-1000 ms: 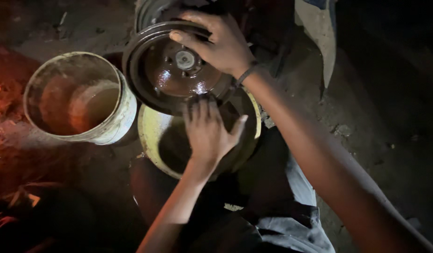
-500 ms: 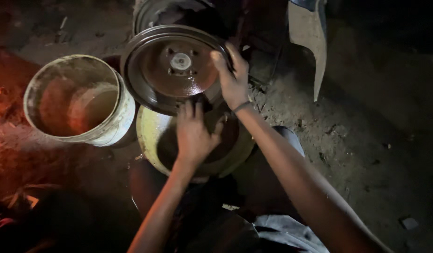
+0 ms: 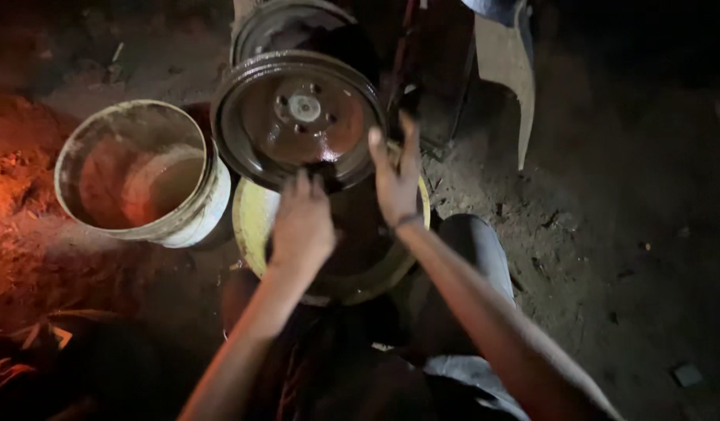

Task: The person cleans the inner surface of a motorcycle wheel hub by hand using a dark fluid from a yellow basin, wiping the metal components repeatedly.

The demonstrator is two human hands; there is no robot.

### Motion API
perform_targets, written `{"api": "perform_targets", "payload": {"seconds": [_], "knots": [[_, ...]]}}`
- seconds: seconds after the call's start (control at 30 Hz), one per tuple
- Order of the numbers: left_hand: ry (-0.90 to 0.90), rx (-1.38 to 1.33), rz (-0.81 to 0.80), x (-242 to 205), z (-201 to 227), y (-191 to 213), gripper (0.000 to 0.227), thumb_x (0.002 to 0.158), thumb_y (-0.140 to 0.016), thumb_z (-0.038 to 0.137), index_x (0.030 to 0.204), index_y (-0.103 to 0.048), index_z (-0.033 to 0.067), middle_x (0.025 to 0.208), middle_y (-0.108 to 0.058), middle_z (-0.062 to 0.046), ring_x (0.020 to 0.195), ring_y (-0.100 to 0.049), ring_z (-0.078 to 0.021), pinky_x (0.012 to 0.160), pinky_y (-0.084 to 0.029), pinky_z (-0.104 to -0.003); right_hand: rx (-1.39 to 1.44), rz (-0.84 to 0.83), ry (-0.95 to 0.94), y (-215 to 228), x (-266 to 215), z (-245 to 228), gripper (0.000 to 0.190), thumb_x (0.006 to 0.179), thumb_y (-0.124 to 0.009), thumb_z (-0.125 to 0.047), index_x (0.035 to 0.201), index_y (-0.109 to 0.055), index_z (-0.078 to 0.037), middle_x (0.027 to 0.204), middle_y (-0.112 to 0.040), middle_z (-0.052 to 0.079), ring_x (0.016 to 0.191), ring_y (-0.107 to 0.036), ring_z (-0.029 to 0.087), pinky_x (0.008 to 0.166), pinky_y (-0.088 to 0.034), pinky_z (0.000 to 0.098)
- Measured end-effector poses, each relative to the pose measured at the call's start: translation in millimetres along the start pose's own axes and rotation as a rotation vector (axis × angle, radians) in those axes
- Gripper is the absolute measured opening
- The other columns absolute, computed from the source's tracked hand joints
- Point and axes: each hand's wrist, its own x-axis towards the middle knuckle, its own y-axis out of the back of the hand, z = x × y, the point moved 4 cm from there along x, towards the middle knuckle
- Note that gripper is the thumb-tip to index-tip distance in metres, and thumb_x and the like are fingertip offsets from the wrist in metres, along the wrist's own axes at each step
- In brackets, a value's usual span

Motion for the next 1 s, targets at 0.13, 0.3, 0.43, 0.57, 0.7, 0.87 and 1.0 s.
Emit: {"api": "perform_targets", "payload": {"seconds": [0.13, 0.3, 0.43, 0.57, 0.7, 0.87, 1.0], "knots": [[-0.045, 0.102, 0.127, -13.2, -32.4, 1.5, 0.043, 0.089, -0.060, 0.007, 0.129, -0.062, -0.0060, 0.139, -0.056, -0.023, 0.132, -0.050, -0.0425, 0.109, -0.044, -0.054, -0.379, -0.077, 0.726, -17.6, 47.8, -59.5, 0.063, 0.107, -0.074, -0.043, 0.144, -0.056, 0.004, 0.142, -0.062, 0.022, 0.135, -0.057, 0.032, 0.114, -0.044, 0.0432], [-0.053, -0.065, 0.331, 2.6, 22.3, -26.6, 0.046, 0.079, -0.057, 0.005, 0.123, -0.064, -0.0070, 0.135, -0.057, -0.028, 0.128, -0.050, -0.0464, 0.108, -0.044, -0.055, -0.284, -0.255, 0.397, -22.6, 63.8, -53.3, 0.070, 0.095, -0.070, -0.056, 0.134, -0.065, 0.002, 0.126, -0.077, 0.019, 0.118, -0.072, 0.030, 0.110, -0.055, 0.0389], [-0.075, -0.122, 0.213, 0.4, -0.9, -27.2, 0.034, 0.090, -0.059, 0.002, 0.122, -0.067, -0.0066, 0.135, -0.059, -0.030, 0.127, -0.052, -0.0462, 0.108, -0.044, -0.052, -0.492, -0.105, 0.482, 1.9, 59.0, -20.8, 0.069, 0.101, -0.078, -0.050, 0.141, -0.064, 0.004, 0.131, -0.070, 0.027, 0.122, -0.064, 0.039, 0.105, -0.049, 0.0448], [-0.174, 0.043, 0.260, -3.2, -29.4, 17.4, 0.048, 0.072, -0.067, 0.007, 0.116, -0.068, -0.0127, 0.124, -0.064, -0.028, 0.122, -0.054, -0.0462, 0.112, -0.045, -0.052, -0.582, -0.139, 0.546, 22.3, 38.2, 2.2, 0.087, 0.102, -0.079, -0.055, 0.150, -0.043, 0.008, 0.140, -0.060, 0.030, 0.133, -0.061, 0.040, 0.111, -0.049, 0.0443], [-0.075, -0.044, 0.129, 12.1, 9.9, 16.0, 0.046, 0.068, -0.073, 0.016, 0.105, -0.069, -0.0108, 0.123, -0.064, -0.030, 0.120, -0.056, -0.0463, 0.105, -0.046, -0.052, -0.650, -0.182, 0.221, 12.5, 4.3, -1.3, 0.092, 0.087, -0.066, -0.062, 0.152, -0.041, -0.003, 0.125, -0.069, 0.023, 0.111, -0.071, 0.038, 0.098, -0.056, 0.0440], [-0.134, -0.247, 0.194, 6.7, 3.7, 21.4, 0.068, 0.058, -0.071, 0.015, 0.122, -0.069, -0.0103, 0.131, -0.058, -0.034, 0.120, -0.053, -0.0507, 0.104, -0.045, -0.050, -0.576, -0.165, 0.760, -0.9, 36.8, -75.8, 0.069, 0.104, -0.064, -0.057, 0.148, -0.053, -0.004, 0.144, -0.064, 0.022, 0.136, -0.063, 0.037, 0.116, -0.049, 0.0449], [-0.099, -0.074, 0.186, 13.0, -14.0, 13.4, 0.053, 0.072, -0.068, 0.007, 0.125, -0.069, -0.0039, 0.137, -0.062, -0.026, 0.125, -0.055, -0.0479, 0.109, -0.045, -0.050, -0.551, -0.337, 0.759, -38.2, 62.0, -102.6, 0.055, 0.106, -0.064, -0.049, 0.133, -0.065, -0.002, 0.132, -0.070, 0.018, 0.126, -0.067, 0.033, 0.110, -0.051, 0.0415]]}}
